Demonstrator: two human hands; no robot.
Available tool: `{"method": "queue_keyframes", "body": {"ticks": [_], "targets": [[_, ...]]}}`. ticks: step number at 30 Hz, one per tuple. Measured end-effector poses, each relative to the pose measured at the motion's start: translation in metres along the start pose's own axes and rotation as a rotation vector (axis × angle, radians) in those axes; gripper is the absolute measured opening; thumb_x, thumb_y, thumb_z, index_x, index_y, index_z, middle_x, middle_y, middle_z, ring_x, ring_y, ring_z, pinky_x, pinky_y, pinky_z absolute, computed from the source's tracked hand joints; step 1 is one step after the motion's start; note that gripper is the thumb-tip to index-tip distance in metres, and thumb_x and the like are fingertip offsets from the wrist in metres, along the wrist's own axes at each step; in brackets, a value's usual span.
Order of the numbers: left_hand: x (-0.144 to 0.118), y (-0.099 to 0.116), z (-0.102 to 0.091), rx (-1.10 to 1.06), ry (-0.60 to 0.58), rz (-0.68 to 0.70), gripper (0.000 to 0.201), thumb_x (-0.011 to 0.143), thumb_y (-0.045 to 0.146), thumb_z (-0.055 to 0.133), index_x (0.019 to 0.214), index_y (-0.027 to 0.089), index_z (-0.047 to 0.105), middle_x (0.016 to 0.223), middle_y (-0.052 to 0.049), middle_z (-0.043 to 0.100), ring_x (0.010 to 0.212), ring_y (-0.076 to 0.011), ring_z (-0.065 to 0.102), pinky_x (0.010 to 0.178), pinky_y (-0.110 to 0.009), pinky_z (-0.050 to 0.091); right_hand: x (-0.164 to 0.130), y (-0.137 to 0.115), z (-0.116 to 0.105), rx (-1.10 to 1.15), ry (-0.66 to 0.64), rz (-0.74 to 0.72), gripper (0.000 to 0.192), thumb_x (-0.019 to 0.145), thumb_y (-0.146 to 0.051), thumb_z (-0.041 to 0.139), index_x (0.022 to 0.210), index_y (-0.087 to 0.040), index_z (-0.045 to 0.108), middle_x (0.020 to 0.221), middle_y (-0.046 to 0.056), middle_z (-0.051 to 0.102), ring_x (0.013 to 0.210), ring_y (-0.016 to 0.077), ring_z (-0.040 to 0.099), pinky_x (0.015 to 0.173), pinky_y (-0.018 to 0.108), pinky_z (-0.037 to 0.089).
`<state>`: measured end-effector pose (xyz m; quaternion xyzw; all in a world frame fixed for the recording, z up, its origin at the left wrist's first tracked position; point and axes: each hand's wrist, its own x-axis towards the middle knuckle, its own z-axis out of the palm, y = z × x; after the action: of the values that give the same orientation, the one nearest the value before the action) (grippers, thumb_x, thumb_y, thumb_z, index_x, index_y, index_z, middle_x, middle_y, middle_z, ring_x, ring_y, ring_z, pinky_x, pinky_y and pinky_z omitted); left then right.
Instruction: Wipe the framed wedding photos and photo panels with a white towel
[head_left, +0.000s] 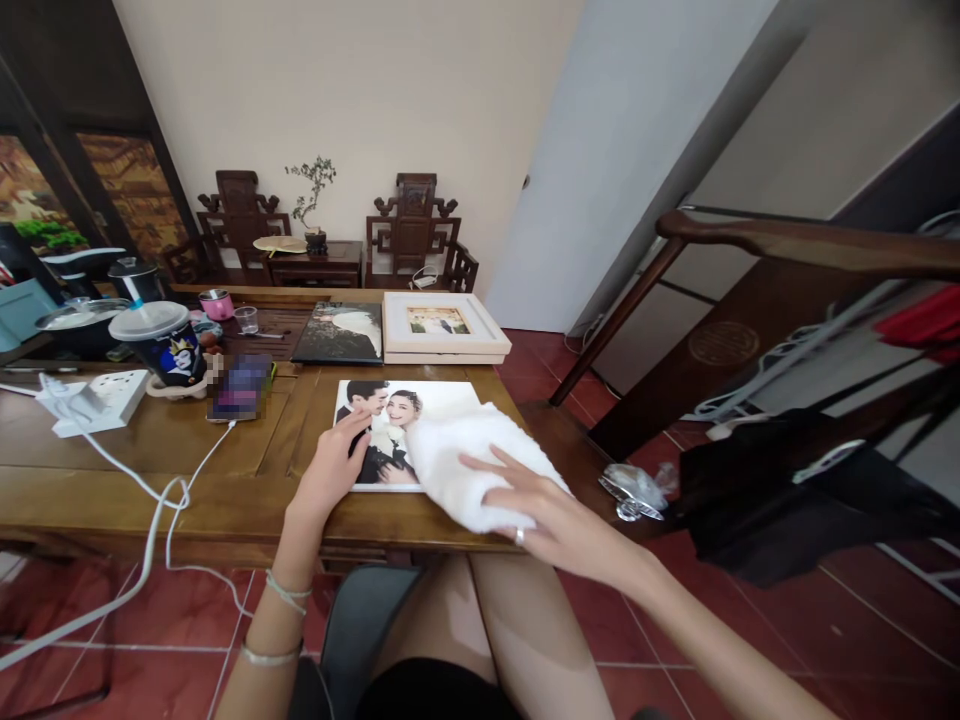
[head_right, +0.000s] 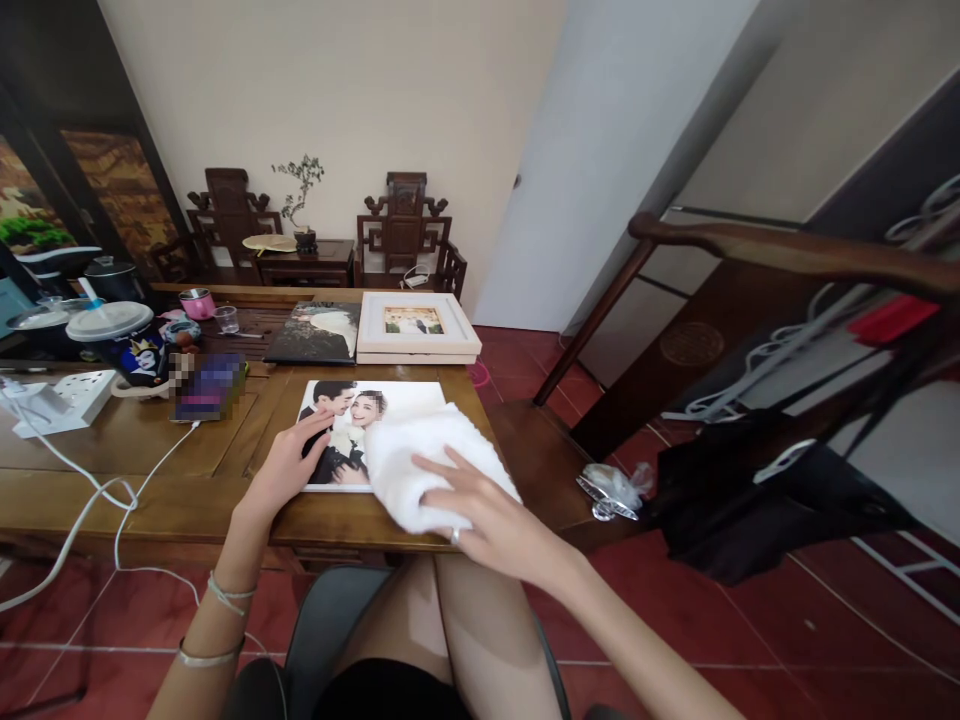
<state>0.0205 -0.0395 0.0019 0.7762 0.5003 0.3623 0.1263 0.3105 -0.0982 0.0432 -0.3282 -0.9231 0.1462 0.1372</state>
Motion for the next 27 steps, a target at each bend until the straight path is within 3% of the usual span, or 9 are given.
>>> {"method": "queue_keyframes", "body": {"ticks": [4, 7, 9, 12, 16, 20, 24, 27], "targets": [[0.000, 0.000, -0.002, 0.016, -0.024, 0.024, 0.035, 0.091, 0.023, 0.042, 0.118, 0.015, 0.063, 0.130, -0.010, 0.060, 0.126, -0.0227, 0.051, 0.110, -0.040, 0.038, -0.004, -0.009, -0.011, 0.036, -0.102, -0.007, 0.024, 0.079, -0.007, 0.046, 0.084, -0.023, 0.064, 0.142, 0.002, 0.048, 0.139, 0.0240, 0.030, 0.116, 0.046, 0.022], [0.001, -0.002, -0.002, 0.022, -0.033, 0.029, 0.036, 0.092, 0.024, 0.042, 0.119, 0.015, 0.063, 0.131, -0.010, 0.059, 0.127, -0.0225, 0.050, 0.110, -0.040, 0.038, 0.015, 0.021, -0.011, 0.070, -0.053, 0.013, 0.018, 0.084, -0.017, 0.048, 0.086, -0.022, 0.065, 0.130, 0.003, 0.060, 0.137, 0.0275, 0.034, 0.114, 0.047, 0.027], [0.001, -0.004, -0.001, 0.022, -0.031, 0.034, 0.036, 0.092, 0.024, 0.042, 0.119, 0.015, 0.063, 0.130, -0.010, 0.060, 0.127, -0.0225, 0.050, 0.110, -0.040, 0.038, 0.035, 0.050, -0.010, 0.089, 0.022, 0.033, 0.019, 0.087, -0.025, 0.047, 0.088, -0.021, 0.066, 0.118, 0.004, 0.066, 0.129, 0.0295, 0.045, 0.113, 0.049, 0.027], [0.000, -0.005, -0.001, 0.017, -0.028, 0.038, 0.036, 0.092, 0.025, 0.042, 0.119, 0.014, 0.063, 0.129, -0.011, 0.060, 0.127, -0.0227, 0.050, 0.109, -0.041, 0.039, 0.067, 0.090, -0.008, 0.100, 0.158, 0.060, 0.024, 0.090, -0.034, 0.046, 0.089, -0.020, 0.065, 0.101, 0.002, 0.070, 0.102, 0.0275, 0.064, 0.115, 0.050, 0.022], [0.001, -0.006, -0.001, 0.004, -0.025, 0.031, 0.036, 0.091, 0.025, 0.043, 0.119, 0.013, 0.063, 0.129, -0.011, 0.060, 0.126, -0.0230, 0.051, 0.109, -0.041, 0.039, 0.094, 0.112, -0.007, 0.096, 0.279, 0.113, 0.026, 0.090, -0.038, 0.047, 0.086, -0.019, 0.064, 0.091, 0.003, 0.071, 0.086, 0.0244, 0.066, 0.113, 0.054, 0.022], [0.001, -0.006, 0.000, 0.003, -0.010, 0.021, 0.036, 0.091, 0.024, 0.044, 0.118, 0.012, 0.063, 0.128, -0.012, 0.061, 0.125, -0.0238, 0.052, 0.108, -0.042, 0.040, 0.081, 0.095, 0.001, 0.037, 0.278, 0.090, 0.018, 0.089, -0.029, 0.049, 0.092, -0.020, 0.064, 0.101, 0.006, 0.070, 0.102, 0.0271, 0.063, 0.112, 0.057, 0.021], [0.001, -0.005, 0.002, 0.001, -0.003, 0.012, 0.035, 0.091, 0.023, 0.043, 0.117, 0.013, 0.064, 0.128, -0.011, 0.061, 0.125, -0.0238, 0.052, 0.109, -0.042, 0.039, 0.036, 0.048, 0.012, -0.026, 0.190, 0.009, 0.020, 0.084, -0.014, 0.048, 0.095, -0.021, 0.063, 0.119, 0.009, 0.065, 0.135, 0.0269, 0.038, 0.114, 0.055, 0.017], [0.002, -0.003, 0.001, 0.006, -0.006, 0.010, 0.035, 0.091, 0.023, 0.043, 0.118, 0.012, 0.063, 0.128, -0.012, 0.061, 0.127, -0.0236, 0.050, 0.109, -0.041, 0.038, 0.003, 0.011, 0.012, 0.004, 0.090, 0.000, 0.024, 0.076, -0.006, 0.047, 0.086, -0.021, 0.063, 0.142, 0.010, 0.048, 0.137, 0.0249, 0.034, 0.116, 0.051, 0.015]]}}
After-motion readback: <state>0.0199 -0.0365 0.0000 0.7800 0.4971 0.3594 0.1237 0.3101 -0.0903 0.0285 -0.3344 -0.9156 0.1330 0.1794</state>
